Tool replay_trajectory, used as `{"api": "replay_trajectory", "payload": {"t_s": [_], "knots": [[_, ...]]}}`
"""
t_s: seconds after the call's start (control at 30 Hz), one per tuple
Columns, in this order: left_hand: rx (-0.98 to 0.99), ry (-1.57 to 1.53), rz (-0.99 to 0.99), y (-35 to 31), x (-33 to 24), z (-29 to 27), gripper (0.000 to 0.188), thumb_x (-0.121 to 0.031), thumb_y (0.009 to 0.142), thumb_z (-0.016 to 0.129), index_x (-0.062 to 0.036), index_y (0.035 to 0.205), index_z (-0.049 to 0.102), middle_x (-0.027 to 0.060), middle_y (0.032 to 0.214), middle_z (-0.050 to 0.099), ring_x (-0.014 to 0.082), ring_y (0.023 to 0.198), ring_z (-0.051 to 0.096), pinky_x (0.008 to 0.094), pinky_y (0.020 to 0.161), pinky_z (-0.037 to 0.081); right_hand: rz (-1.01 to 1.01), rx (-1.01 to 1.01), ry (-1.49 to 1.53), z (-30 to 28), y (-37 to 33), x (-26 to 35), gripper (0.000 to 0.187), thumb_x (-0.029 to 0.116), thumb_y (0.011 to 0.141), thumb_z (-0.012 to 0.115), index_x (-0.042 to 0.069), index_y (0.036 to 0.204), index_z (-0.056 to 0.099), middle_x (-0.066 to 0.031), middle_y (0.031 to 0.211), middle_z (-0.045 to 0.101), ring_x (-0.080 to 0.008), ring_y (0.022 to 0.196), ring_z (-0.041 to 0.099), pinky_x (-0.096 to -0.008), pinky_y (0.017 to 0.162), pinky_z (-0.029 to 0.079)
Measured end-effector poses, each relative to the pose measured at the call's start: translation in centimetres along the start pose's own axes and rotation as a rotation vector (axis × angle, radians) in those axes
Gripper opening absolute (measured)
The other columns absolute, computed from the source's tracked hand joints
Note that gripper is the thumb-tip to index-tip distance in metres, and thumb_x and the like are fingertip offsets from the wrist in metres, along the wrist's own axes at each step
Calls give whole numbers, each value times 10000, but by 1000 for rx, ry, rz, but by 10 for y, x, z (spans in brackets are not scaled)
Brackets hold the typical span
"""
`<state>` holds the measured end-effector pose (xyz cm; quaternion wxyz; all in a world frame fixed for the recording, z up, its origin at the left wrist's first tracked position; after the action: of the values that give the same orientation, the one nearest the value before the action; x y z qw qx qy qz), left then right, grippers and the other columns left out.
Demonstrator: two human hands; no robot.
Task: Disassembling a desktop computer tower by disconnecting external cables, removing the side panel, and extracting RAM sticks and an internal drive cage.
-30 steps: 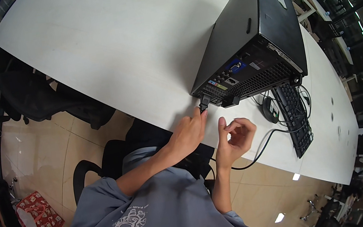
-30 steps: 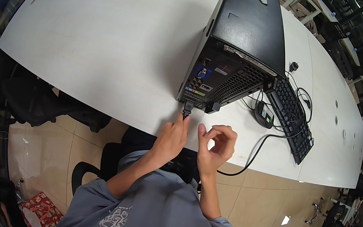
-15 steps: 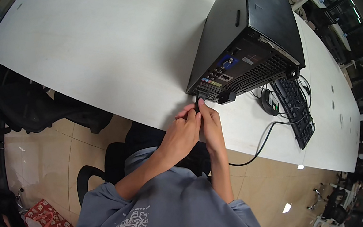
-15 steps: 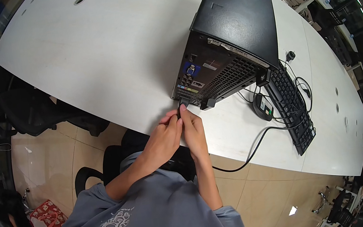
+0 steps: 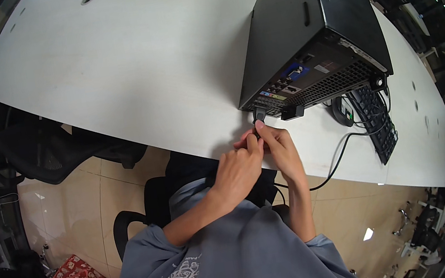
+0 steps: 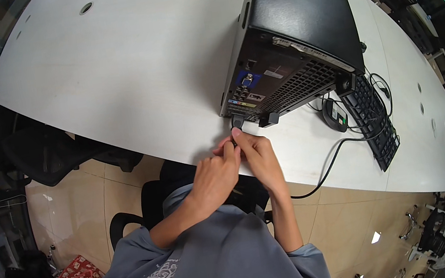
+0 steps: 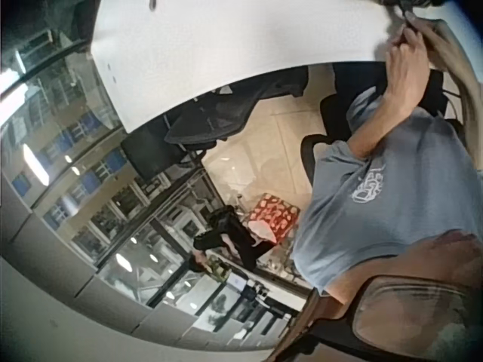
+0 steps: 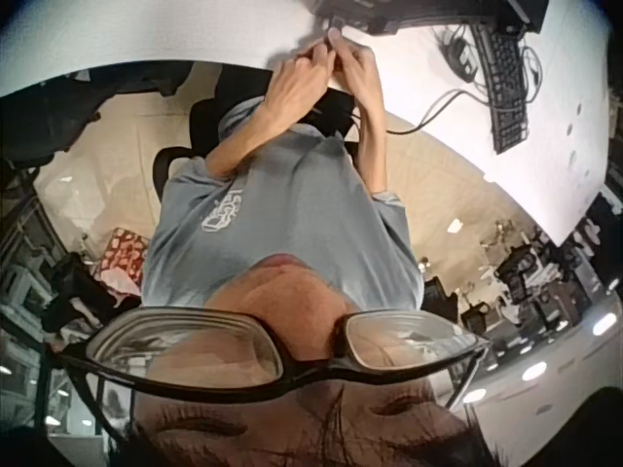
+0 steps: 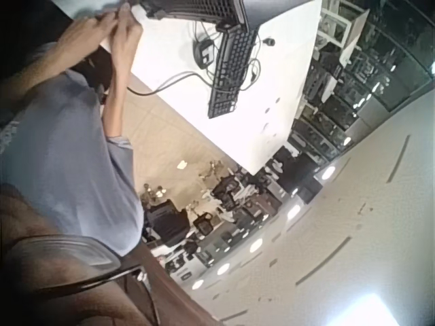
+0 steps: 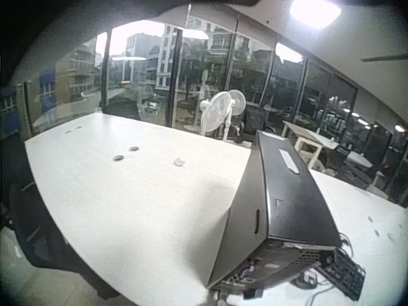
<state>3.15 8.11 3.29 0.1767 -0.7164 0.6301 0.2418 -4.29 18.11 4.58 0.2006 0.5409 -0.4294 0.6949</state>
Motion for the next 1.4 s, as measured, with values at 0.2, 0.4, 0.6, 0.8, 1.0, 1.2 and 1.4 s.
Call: {"api": "replay_trajectory", "payload": {"t_s": [0.2,0.4,0.6,0.8,1.0,1.2,1.4], "knots": [[24,7,74,-1,9,-12,210,-204,984,491,-4,920,499,164,563,614,361,520,638,461,471,509,-16,-97,67,17,0,-12,498,363,1042,427,-56,935,675,-98,841,698,-92,728,587,-240,713,488],[-14,44,97,-6,7,-3,211,-207,990,493,-7,927,469,142,535,603,331,478,632,424,415,494,21,-104,77,12,-2,-7,491,352,1041,430,-50,894,669,-116,840,709,-97,699,583,-249,677,493],[3,-15,114,-5,7,-18,225,-206,986,500,18,969,488,137,517,586,317,462,621,400,413,486,59,-135,153,20,-9,-8,486,374,1035,430,-45,941,657,-152,883,717,-168,793,656,-277,762,521],[-17,45,111,-9,10,-4,227,-205,979,507,18,947,528,154,506,575,314,447,614,397,413,485,-112,-272,69,31,-3,-29,476,349,1034,453,-47,873,662,-129,821,704,-126,740,625,-258,688,498],[151,-295,139,-30,5,-17,266,-158,962,508,84,1068,539,173,524,582,352,457,598,419,439,490,-52,-230,-177,21,-32,-13,432,281,1013,509,-68,807,660,-120,734,703,-109,686,623,-251,636,489],[138,-506,120,-49,13,-14,177,-166,952,580,-12,1015,641,112,743,688,286,606,669,354,535,521,-287,-505,-220,14,-63,-35,356,168,1006,489,-63,788,650,-130,769,723,-152,693,662,-281,680,514],[-124,-665,113,-39,14,-28,156,-96,944,586,0,864,681,83,749,719,168,616,679,258,565,508,-662,-974,308,-101,-88,24,408,454,1047,345,91,914,472,38,506,335,-70,398,262,-219,410,265]]}}
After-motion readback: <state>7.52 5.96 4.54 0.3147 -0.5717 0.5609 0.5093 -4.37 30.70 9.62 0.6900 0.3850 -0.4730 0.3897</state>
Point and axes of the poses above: each hand's wrist, its own y-axis towards the middle knuckle, its own z-axis out of the palm, x = y × z, the point moved 1 cm from there along y, towards the middle knuckle
